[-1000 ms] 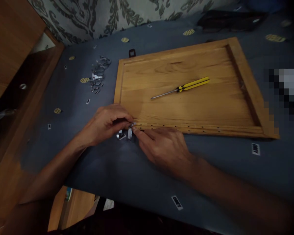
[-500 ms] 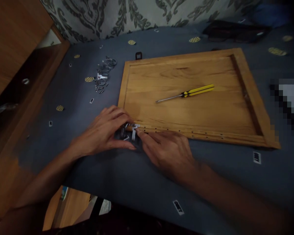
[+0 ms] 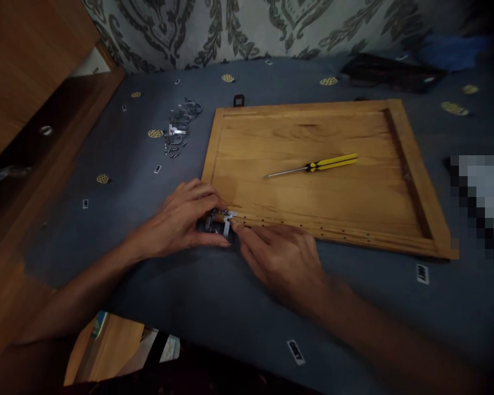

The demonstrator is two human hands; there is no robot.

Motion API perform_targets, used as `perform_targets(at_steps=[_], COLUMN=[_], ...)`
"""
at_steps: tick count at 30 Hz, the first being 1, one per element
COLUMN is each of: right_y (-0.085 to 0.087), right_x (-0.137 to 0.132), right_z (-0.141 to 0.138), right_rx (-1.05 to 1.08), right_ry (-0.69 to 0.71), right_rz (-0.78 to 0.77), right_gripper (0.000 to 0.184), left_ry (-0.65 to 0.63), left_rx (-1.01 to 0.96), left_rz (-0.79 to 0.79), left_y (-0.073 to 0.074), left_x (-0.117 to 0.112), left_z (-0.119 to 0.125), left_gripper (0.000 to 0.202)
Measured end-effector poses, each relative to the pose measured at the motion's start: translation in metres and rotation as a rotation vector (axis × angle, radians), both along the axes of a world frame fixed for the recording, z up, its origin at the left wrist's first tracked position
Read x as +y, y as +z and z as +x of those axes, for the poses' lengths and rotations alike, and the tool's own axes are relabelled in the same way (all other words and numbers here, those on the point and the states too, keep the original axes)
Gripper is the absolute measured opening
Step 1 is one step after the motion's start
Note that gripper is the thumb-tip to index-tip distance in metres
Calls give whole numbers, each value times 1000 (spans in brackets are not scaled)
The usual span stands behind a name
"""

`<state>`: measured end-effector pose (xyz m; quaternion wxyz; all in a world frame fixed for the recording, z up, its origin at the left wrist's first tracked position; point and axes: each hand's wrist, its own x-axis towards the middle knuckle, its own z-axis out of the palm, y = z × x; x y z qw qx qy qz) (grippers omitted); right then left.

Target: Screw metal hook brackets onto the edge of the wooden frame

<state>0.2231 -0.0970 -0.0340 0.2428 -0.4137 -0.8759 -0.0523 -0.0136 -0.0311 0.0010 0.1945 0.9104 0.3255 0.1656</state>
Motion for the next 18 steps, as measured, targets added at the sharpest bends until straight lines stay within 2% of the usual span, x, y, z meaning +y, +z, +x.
perform_targets(at_steps=[10,18], right_y=[-1,0], right_x=[1,0], right_z=[1,-1], right_rx=[8,0], right_ry=[4,-8], right_rz=[-4,-23], right_gripper=[27,26], left_ry=[11,-1], left_rx=[24,6], left_rz=[6,-30], left_y=[-4,1], left_x=[1,4], left_z=[1,3], left_gripper=[53,47])
